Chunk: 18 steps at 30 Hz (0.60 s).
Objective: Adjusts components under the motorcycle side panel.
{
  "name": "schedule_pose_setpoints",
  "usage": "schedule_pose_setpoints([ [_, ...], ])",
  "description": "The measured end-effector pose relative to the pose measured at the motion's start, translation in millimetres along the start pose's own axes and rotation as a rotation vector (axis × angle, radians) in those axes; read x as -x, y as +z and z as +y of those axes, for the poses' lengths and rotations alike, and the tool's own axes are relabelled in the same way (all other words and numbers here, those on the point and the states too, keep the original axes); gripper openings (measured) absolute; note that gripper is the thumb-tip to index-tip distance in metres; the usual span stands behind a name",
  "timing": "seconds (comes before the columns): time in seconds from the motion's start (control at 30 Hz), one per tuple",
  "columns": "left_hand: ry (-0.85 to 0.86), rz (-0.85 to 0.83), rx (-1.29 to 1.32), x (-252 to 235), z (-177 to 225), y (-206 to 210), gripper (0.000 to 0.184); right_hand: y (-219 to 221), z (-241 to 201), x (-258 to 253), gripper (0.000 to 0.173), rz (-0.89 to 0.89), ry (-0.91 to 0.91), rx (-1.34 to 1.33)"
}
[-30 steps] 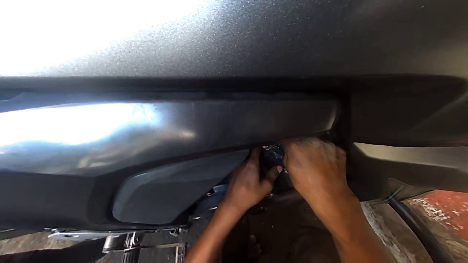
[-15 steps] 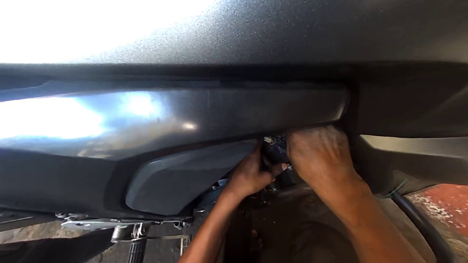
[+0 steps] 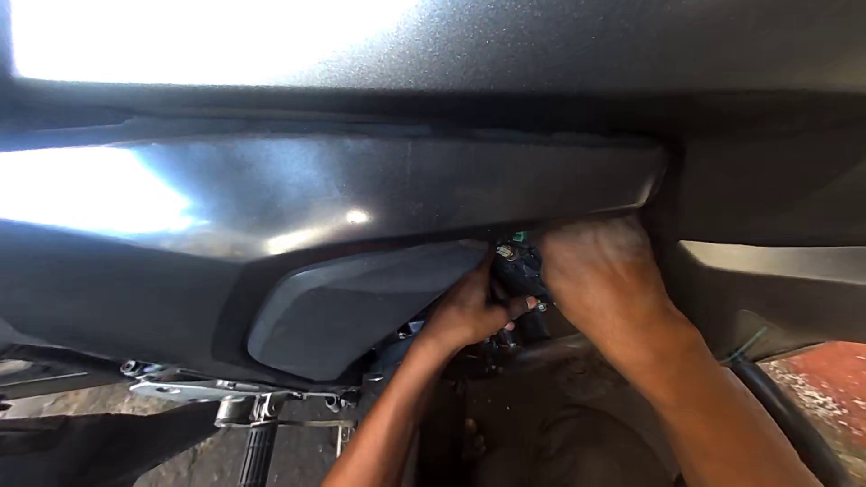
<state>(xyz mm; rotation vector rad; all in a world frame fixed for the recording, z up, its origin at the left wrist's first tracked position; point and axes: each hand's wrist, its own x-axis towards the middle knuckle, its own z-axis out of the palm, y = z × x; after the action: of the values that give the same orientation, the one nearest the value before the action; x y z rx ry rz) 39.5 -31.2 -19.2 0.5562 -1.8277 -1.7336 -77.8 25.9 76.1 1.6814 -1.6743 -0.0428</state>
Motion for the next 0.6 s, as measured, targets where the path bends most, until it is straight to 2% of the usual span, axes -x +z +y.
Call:
schedule_pose_setpoints([
  [0.17, -0.04, -0.003, 0.012, -2, 9, 0, 0.083, -5, -7, 4, 0.007, -0.052, 0.044, -0.054],
  [0.37, -0.054, -0.02, 0.031, 1, 12, -1, 0.08, 3, -11, 13, 0.006, -0.01, 0.04, -0.046],
  [0.43, -0.044, -0.018, 0.036, 1, 12, -1, 0.076, 16, -20, 28, 0.015, 0.055, 0.087, -0.025],
  [0.5, 0.003, 0.007, -0.061, 0, 8, -1, 0.081, 36, -29, 48, 0.026, 0.13, 0.162, 0.0],
  [0.6, 0.069, 0.068, -0.211, -1, 3, 1, 0.086, 57, -33, 65, 0.03, 0.214, 0.21, -0.015],
])
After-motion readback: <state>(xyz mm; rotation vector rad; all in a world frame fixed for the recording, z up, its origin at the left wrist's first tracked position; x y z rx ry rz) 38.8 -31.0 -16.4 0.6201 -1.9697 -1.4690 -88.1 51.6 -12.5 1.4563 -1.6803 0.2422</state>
